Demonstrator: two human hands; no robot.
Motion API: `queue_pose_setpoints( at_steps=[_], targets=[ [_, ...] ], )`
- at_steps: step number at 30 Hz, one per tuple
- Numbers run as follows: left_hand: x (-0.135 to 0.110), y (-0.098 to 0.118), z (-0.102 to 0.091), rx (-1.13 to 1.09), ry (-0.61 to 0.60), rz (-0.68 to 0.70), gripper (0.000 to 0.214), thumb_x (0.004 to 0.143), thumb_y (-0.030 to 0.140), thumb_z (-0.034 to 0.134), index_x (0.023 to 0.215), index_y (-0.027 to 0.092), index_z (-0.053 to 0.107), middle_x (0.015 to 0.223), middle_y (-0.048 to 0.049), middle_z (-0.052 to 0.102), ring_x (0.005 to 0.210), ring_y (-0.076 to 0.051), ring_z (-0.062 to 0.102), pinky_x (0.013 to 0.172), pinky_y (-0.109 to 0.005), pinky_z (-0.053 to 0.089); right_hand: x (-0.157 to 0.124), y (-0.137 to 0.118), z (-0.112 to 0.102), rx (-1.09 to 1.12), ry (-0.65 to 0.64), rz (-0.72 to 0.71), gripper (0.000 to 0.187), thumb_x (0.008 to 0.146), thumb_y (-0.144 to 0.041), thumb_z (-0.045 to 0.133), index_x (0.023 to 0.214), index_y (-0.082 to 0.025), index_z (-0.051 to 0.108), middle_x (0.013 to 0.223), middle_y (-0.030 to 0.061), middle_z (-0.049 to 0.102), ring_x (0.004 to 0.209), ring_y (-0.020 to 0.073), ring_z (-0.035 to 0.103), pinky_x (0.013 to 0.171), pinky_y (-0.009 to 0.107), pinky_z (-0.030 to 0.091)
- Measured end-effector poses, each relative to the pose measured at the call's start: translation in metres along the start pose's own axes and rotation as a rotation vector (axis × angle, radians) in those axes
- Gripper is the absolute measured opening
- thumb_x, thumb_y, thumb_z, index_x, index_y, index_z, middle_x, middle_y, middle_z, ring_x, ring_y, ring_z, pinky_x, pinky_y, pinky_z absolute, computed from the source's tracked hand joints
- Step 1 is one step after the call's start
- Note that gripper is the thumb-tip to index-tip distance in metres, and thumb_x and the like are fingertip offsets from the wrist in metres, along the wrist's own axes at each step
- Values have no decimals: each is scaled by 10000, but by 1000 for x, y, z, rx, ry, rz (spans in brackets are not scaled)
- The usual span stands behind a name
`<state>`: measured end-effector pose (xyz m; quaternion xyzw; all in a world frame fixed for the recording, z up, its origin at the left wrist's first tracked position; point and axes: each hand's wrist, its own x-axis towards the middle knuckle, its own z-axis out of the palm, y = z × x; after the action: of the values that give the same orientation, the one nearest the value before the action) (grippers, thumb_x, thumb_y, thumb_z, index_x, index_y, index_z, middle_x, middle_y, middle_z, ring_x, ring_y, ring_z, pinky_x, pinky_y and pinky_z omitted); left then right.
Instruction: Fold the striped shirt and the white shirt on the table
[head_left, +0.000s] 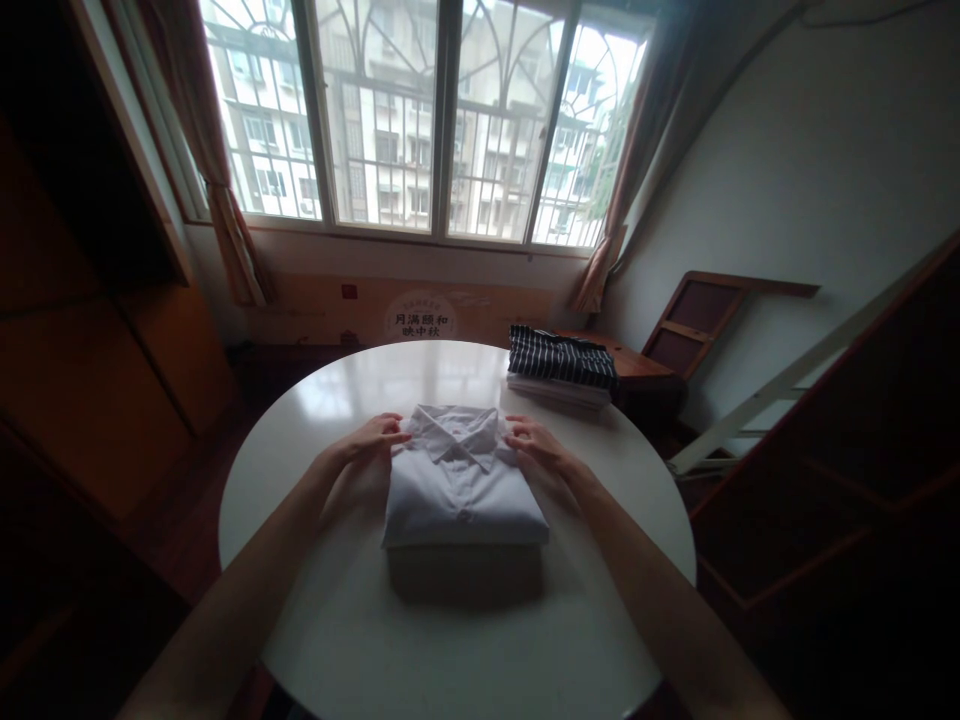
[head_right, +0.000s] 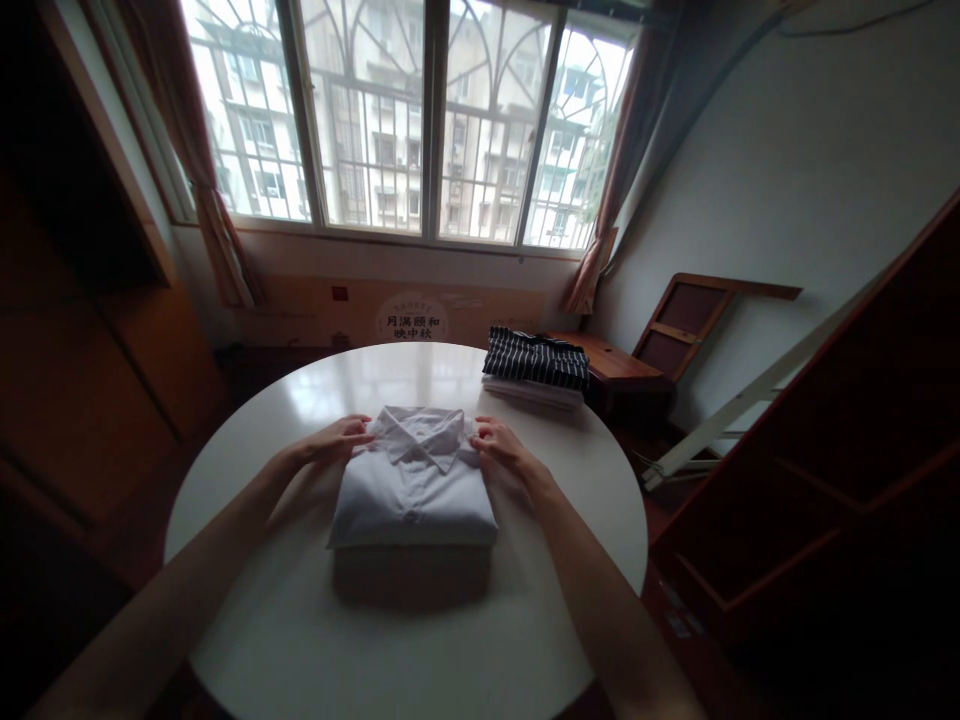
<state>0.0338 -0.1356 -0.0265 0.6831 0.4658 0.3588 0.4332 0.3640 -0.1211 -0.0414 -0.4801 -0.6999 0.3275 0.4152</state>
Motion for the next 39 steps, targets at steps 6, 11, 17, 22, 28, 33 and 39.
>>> queue_pose_setpoints(
  at_steps=[6,11,17,22,28,33,39],
  targets=[
    [1,-2,-12,-20,31,-27,171,575,364,664,626,214,600,727,-24,585,777,-208,550,667,-252,442,-3,-5,3,-172,18,-154,98,658,-283,608,621,-193,617,1164,83,555,1086,239,483,943,376,327],
    [4,-3,-10,3,27,-40,210,470,268,722,641,205,618,852,-39,607,852,-233,539,705,-271,441,-1,3,17,-113,15,-122,83,648,-208,522,648,-193,604,1195,69,554,1105,236,474,944,353,324],
    [3,-9,12,-138,20,-35,351,570,255,605,909,162,617,817,-40,623,740,-202,566,651,-288,443,1,8,22,-102,-20,-83,316,661,-185,466,926,-211,635,963,17,662,894,205,561,835,308,389],
    [2,-13,19,-301,42,-18,349,613,309,558,910,128,591,810,-55,629,710,-191,579,629,-288,445,1,13,22,-133,76,-10,245,714,-232,428,874,-194,609,872,31,663,807,196,564,734,280,404],
    [16,-27,23,-4,285,-23,215,605,251,547,795,153,568,787,-39,607,720,-176,550,627,-283,450,5,17,28,-220,127,18,164,700,-191,440,803,-209,567,851,38,656,800,193,568,738,289,412],
    [26,-27,33,-36,252,98,555,542,118,530,1090,206,519,1042,-53,577,849,-156,544,717,-276,456,8,15,34,-208,147,-175,408,644,-115,466,1033,-195,557,1056,57,605,998,202,532,883,339,397],
    [30,-25,39,-43,107,138,411,576,145,490,954,200,644,1068,-59,594,984,-205,524,839,-294,417,9,10,37,-85,-12,-229,471,644,-100,413,1054,-227,608,1088,23,613,1032,193,529,937,339,367]
  ],
)
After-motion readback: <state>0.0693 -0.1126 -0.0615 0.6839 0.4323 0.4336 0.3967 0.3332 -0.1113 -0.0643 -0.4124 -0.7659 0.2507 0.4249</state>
